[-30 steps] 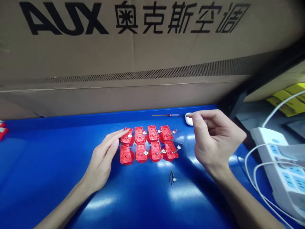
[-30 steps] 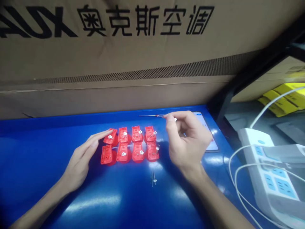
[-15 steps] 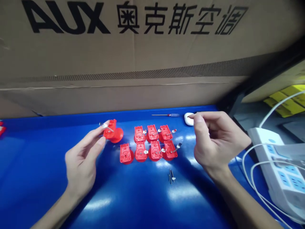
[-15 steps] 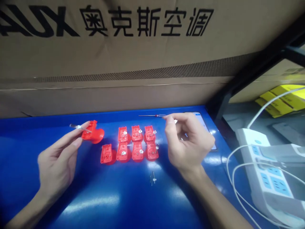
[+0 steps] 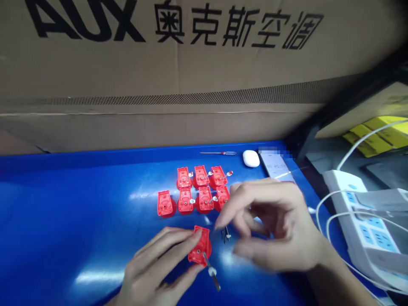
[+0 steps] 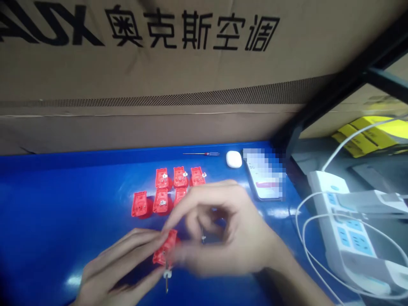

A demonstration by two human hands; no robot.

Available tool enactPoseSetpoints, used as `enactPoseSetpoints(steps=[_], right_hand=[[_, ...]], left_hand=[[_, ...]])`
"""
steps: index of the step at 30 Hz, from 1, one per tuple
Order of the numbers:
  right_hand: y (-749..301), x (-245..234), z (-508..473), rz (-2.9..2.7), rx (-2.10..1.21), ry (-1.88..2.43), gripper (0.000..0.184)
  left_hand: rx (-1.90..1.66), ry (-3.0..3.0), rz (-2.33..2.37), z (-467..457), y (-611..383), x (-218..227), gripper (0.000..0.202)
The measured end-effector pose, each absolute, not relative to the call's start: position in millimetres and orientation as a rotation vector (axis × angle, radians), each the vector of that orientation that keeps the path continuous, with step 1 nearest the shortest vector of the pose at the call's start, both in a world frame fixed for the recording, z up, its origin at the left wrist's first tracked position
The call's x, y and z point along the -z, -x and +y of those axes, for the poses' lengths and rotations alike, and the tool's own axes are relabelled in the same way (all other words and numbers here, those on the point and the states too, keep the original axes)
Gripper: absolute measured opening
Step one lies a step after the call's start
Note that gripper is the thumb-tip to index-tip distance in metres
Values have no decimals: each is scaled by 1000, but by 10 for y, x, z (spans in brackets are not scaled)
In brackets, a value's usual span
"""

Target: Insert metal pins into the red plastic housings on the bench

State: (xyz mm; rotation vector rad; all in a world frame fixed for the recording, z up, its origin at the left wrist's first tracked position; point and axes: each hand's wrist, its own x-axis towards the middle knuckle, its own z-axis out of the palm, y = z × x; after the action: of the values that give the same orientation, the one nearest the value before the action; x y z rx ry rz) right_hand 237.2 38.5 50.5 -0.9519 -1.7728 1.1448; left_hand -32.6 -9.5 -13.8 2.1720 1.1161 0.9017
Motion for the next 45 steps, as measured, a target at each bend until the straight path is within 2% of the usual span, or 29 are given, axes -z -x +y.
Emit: enactPoseSetpoints(steps=[2, 5, 9, 12, 15, 16, 19, 20, 22, 25, 27, 34, 45], right_hand=[[-2349, -555, 362, -1932, -1513, 867, 32], [-2296, -531, 374, -2135, -1655, 911, 40], [-2248, -435, 406, -2214, -1593, 947, 24], [-2242, -393, 422, -2237, -1595, 923, 18], [-2252, -349, 442, -2238, -1617, 912, 17], [-2257, -329, 450, -2230, -1638, 907, 18], [-2277, -265, 466, -2169, -1758, 866, 27], [-2283, -252, 467, -2144, -1792, 857, 30], [-2296, -246, 463, -2103, -1818, 864, 32], [-2308, -266, 451, -2064, -1819, 877, 32], [-2312, -278, 446, -2047, -1820, 881, 33], [-2315, -279, 449, -2056, -1816, 895, 32], [-2271, -285, 438, -2056, -1807, 886, 36]], left_hand=[[-859, -2173, 1086, -78, 297, 187, 35], [-820, -2144, 1020, -71, 276, 237, 34], [-852, -2324, 1056, -59, 350, 234, 47], [-957, -2563, 1018, 26, 473, 169, 78], [-1042, -2548, 1234, 190, 581, 73, 55], [-1011, -2563, 1385, 256, 609, 43, 53], [-672, -2412, 1740, 457, 686, -6, 71], [-531, -2341, 1731, 520, 713, -5, 78], [-428, -2236, 1654, 629, 764, 24, 78], [-431, -2130, 1595, 729, 807, 110, 63], [-480, -2071, 1588, 762, 804, 175, 60], [-682, -2124, 1606, 868, 743, 320, 65], [-611, -2142, 1640, 979, 705, 307, 68]])
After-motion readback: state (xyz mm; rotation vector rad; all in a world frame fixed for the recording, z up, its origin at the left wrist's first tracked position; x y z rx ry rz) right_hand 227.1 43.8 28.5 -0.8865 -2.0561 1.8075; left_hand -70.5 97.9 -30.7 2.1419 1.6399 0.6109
